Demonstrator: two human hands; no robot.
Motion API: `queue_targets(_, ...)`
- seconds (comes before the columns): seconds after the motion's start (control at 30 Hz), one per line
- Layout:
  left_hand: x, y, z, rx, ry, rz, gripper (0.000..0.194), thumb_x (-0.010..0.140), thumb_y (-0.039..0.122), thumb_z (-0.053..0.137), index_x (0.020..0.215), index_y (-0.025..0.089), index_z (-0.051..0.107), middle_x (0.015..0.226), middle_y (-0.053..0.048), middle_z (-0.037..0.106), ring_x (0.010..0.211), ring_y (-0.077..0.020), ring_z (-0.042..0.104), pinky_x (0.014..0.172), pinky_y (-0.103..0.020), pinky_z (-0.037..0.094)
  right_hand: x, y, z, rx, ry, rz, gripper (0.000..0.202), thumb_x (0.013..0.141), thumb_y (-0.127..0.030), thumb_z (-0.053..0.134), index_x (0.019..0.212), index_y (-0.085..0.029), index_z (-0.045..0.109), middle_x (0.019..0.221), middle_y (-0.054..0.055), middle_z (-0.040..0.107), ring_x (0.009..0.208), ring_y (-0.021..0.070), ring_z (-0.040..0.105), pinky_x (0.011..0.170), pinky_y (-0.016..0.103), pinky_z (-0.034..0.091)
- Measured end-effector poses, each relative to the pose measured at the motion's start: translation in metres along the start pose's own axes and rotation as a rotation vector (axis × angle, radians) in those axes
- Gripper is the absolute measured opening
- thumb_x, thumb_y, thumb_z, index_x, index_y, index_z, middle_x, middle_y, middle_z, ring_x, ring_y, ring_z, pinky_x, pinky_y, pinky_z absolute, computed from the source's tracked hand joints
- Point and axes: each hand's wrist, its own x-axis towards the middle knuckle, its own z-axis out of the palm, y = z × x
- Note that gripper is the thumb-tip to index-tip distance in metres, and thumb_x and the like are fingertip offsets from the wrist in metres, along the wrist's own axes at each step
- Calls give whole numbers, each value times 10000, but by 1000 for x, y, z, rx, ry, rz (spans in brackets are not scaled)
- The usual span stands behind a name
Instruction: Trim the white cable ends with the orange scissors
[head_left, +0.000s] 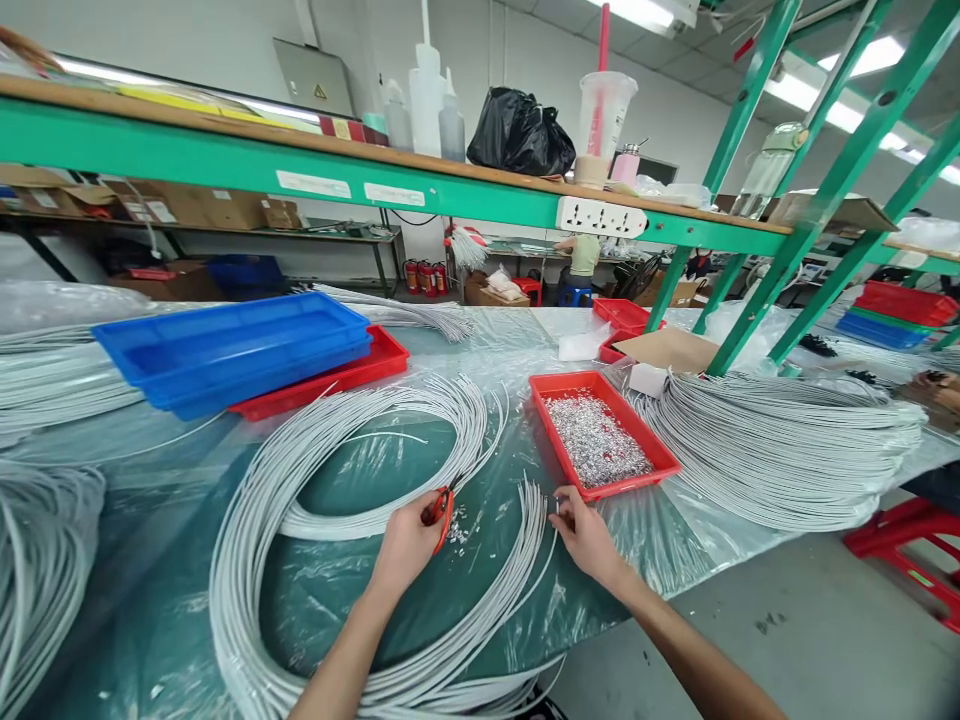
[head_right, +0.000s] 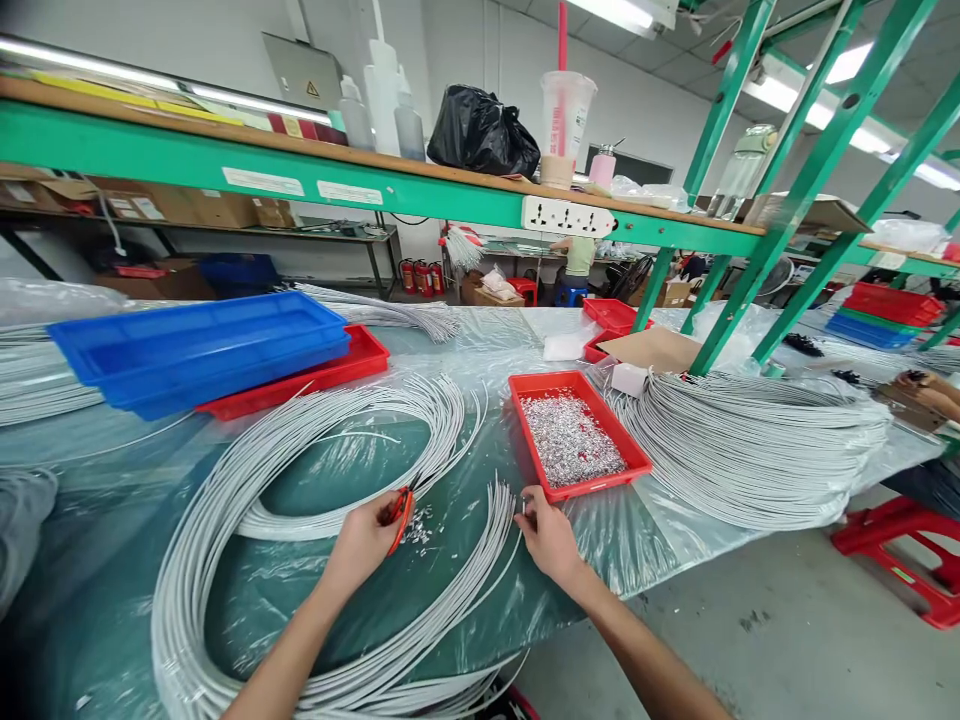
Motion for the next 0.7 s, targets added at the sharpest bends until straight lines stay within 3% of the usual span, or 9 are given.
queue_targets(0.1,0,2,0,-13,0,-12,235,790,330,525,627,162,511,577,40,368,563,-104,341,541,-208,281,12,-9,-2,398,-34,21,385,895,-338,573,1235,-190,469,755,5,695,645,165,636,640,278,498)
queue_targets(0.2,0,4,1,-50,20,-29,240,784,321,552,613,158,511,565,47,353,555,-96,336,543,-206,278,33,-33,4,688,-92,61,322,841,-471,638,952,-172,591,774,47,716,611,160,640,550,262,488)
queue_targets(0.27,-1,5,1,-148,23,-29,264,786,324,573,594,153,512,558,48,352,553,-92,336,538,-205,282,46,-52,15,804,-156,33,343,828,-512,645,876,-173,616,731,29,696,569,145,629,521,255,482)
queue_targets(0.43,-2,15,-2,-327,-19,-52,284,819,389,592,728,122,625,603,19,501,559,-95,419,562,-208,372,59,-81,49,813,-327,-62,407,862,-576,569,874,-173,624,559,-54,542,433,89,505,438,214,411)
queue_targets(0.53,-3,20,-4,-428,-22,-78,275,796,388,654,813,115,674,653,-3,586,571,-100,471,581,-215,406,58,-81,62,773,-354,-86,425,890,-584,520,856,-169,607,521,-77,455,397,73,419,410,203,344)
queue_targets(0.7,-7,23,-2,-479,-106,-76,251,757,338,731,858,109,712,701,-35,644,646,-133,551,645,-236,449,54,-75,66,748,-392,-135,412,929,-545,485,778,-173,579,520,-64,441,436,83,390,449,215,317)
